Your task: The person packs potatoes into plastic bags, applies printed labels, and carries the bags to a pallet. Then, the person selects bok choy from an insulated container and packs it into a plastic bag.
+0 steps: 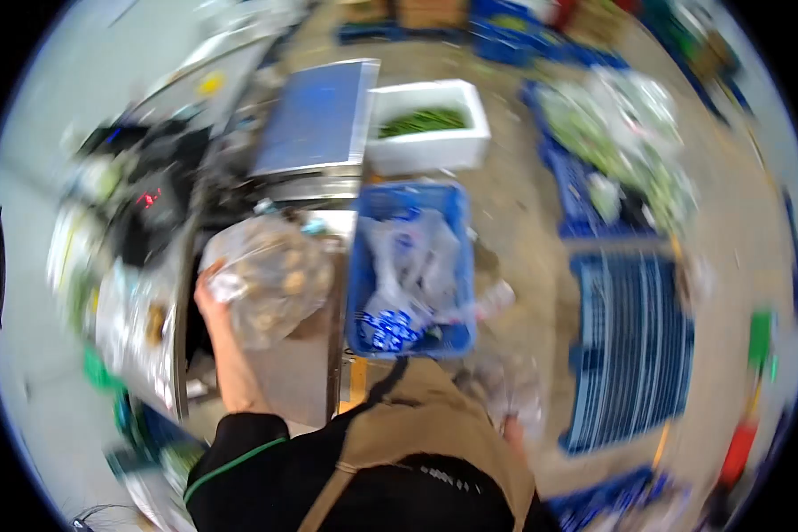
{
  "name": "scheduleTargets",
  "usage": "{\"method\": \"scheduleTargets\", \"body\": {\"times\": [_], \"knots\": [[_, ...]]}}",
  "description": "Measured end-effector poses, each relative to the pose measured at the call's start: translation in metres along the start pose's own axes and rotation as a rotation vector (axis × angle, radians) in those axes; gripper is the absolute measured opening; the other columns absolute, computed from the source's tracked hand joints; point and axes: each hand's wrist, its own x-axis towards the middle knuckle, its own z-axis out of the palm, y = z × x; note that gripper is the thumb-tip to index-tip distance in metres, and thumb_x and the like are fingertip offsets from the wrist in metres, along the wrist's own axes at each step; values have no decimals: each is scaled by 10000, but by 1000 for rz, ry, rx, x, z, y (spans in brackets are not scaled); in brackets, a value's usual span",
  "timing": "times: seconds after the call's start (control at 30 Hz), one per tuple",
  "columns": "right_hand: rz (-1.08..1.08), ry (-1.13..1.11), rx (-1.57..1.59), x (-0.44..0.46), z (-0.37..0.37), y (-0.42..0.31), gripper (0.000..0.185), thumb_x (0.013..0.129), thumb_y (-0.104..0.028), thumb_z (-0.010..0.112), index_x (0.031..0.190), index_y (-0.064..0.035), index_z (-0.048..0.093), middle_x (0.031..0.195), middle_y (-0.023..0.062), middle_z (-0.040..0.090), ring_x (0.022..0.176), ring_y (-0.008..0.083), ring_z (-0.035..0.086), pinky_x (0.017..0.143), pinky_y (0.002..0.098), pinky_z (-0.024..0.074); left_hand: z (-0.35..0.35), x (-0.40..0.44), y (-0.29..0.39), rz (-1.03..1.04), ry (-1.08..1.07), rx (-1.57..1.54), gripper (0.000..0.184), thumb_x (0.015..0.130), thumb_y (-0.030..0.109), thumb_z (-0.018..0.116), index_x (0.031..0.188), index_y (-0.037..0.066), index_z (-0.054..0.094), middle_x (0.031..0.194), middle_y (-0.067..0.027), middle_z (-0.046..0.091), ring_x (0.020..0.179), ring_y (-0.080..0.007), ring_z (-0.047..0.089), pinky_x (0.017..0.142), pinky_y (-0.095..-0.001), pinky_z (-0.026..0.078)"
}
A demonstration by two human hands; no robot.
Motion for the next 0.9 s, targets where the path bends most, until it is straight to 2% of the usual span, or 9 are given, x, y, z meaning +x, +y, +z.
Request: {"method": "scheduleTargets", "body": {"times": [0.07,0.1,0.13,0.23,0.33,0.43,0.47,0.8,0.9], "knots": [[-7,21,75,10,2,26,374,712,-303,576,765,67,600,653,117,565,581,189,484,500,378,353,-44,37,-29,-300,-332,-546,402,870,237,417,1084,-72,560,1002,-158,616,901,-248,576,808,-351,461],[12,42,95,14,3,32,375,712,-303,576,763,68,600,651,117,565,579,188,483,499,378,353,-16,26,-18,-308,20,-311,439,891,276,402,1147,-57,529,978,-131,617,874,-227,575,772,-331,467],[208,66,-61,-19,-4,-16,321,740,-307,543,702,11,570,646,122,545,583,201,486,512,376,373,-41,52,-30,-442,-92,-419,435,916,339,369,1044,-20,579,844,-82,606,774,-224,568,686,-350,474],[111,48,174,-4,-6,6,283,718,-249,566,683,31,571,647,115,547,571,200,478,500,367,363,-6,16,10,-579,9,-97,430,924,374,381,1057,14,574,803,-64,595,766,-203,560,665,-333,471],[36,128,320,-14,-14,-2,235,710,-201,559,681,32,581,624,110,547,562,208,478,504,363,369,15,-36,20,-336,82,250,365,934,311,393,1077,11,542,729,-55,562,683,-177,546,602,-290,465],[17,205,401,0,-16,3,190,694,-150,552,691,34,599,620,113,552,562,214,484,510,358,378,53,-99,45,-440,196,144,226,941,154,356,861,32,530,600,3,444,565,-92,450,536,-243,430],[20,151,373,11,-19,8,169,694,-125,542,711,26,616,642,115,551,598,212,498,520,340,384,18,-95,40,-540,-100,-27,232,932,152,373,723,92,453,588,6,400,576,-96,417,529,-242,389],[43,174,385,92,-18,106,149,731,-71,492,708,-21,631,570,64,491,534,164,460,472,320,355,110,-267,30,-947,-236,32,271,937,221,400,692,108,372,549,-7,313,537,-166,369,564,-280,359],[126,62,394,73,-67,85,144,721,-84,530,755,9,634,744,119,571,653,216,501,594,348,408,142,-328,25,-986,-214,30,268,948,226,373,705,114,371,533,-11,312,534,-163,379,566,-280,367]]}}
